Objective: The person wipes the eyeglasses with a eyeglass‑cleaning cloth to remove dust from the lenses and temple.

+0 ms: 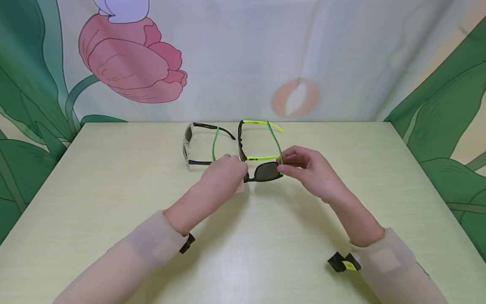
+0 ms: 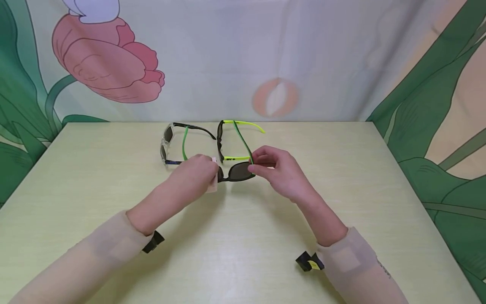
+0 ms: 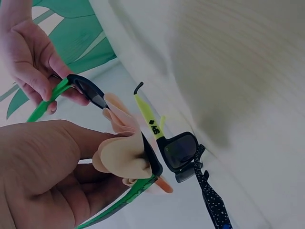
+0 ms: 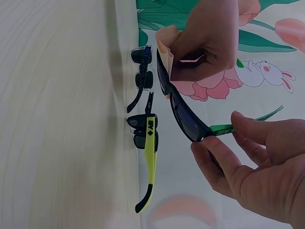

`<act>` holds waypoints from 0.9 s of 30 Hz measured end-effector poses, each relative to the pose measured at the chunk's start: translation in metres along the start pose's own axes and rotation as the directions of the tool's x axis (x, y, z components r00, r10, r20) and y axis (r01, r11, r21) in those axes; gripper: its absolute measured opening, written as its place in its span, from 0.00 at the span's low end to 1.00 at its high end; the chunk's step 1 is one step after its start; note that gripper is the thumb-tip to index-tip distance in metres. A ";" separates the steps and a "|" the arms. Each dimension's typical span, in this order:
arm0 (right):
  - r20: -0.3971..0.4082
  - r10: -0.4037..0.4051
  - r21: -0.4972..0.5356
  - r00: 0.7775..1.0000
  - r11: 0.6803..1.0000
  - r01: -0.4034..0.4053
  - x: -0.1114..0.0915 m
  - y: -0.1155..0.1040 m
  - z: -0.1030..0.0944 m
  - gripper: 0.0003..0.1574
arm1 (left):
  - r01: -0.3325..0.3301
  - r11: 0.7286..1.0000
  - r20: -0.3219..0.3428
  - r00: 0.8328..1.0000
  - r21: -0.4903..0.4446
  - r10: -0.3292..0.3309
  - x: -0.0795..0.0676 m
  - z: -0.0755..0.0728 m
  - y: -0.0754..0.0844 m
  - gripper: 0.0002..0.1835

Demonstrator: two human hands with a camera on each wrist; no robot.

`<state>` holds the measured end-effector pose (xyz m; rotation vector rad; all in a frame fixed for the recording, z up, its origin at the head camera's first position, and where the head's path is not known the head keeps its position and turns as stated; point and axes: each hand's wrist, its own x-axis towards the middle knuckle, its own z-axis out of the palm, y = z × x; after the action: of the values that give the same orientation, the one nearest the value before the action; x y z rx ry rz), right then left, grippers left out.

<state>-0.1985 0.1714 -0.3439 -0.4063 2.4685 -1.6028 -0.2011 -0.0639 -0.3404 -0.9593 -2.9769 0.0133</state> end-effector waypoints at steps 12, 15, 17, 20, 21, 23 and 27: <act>-0.011 0.015 0.030 1.000 0.999 -0.015 -0.001 0.000 -0.002 0.10 | -0.022 0.992 -0.092 0.996 -0.127 0.011 0.004 0.000 -0.003 0.20; -0.012 0.015 0.044 1.000 0.999 -0.015 -0.001 0.001 -0.003 0.10 | -0.040 0.994 -0.082 0.996 -0.102 0.031 0.005 0.000 -0.002 0.21; -0.013 0.016 0.052 1.000 0.999 -0.015 0.000 0.002 -0.003 0.10 | -0.056 0.996 -0.073 0.996 -0.067 0.051 0.005 0.000 -0.001 0.20; -0.011 0.018 0.063 1.000 0.998 -0.017 0.000 0.004 -0.004 0.11 | -0.073 0.997 -0.070 0.995 0.019 0.075 0.003 0.000 0.002 0.15; -0.010 0.021 0.062 1.000 0.998 -0.020 -0.001 0.004 -0.004 0.11 | -0.077 0.996 -0.077 0.994 0.049 0.080 0.002 0.000 0.004 0.12; -0.009 0.023 0.060 1.000 0.998 -0.022 -0.001 0.005 -0.006 0.11 | -0.084 0.991 -0.097 0.991 0.107 0.094 0.000 0.001 0.006 0.08; -0.013 0.018 0.050 1.000 0.999 -0.018 -0.001 0.007 -0.008 0.11 | -0.095 0.975 -0.130 0.984 0.202 0.123 -0.001 0.004 0.010 0.08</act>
<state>-0.2003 0.1813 -0.3472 -0.3663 2.4290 -1.6620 -0.1945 -0.0565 -0.3442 -1.0492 -2.7289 0.2243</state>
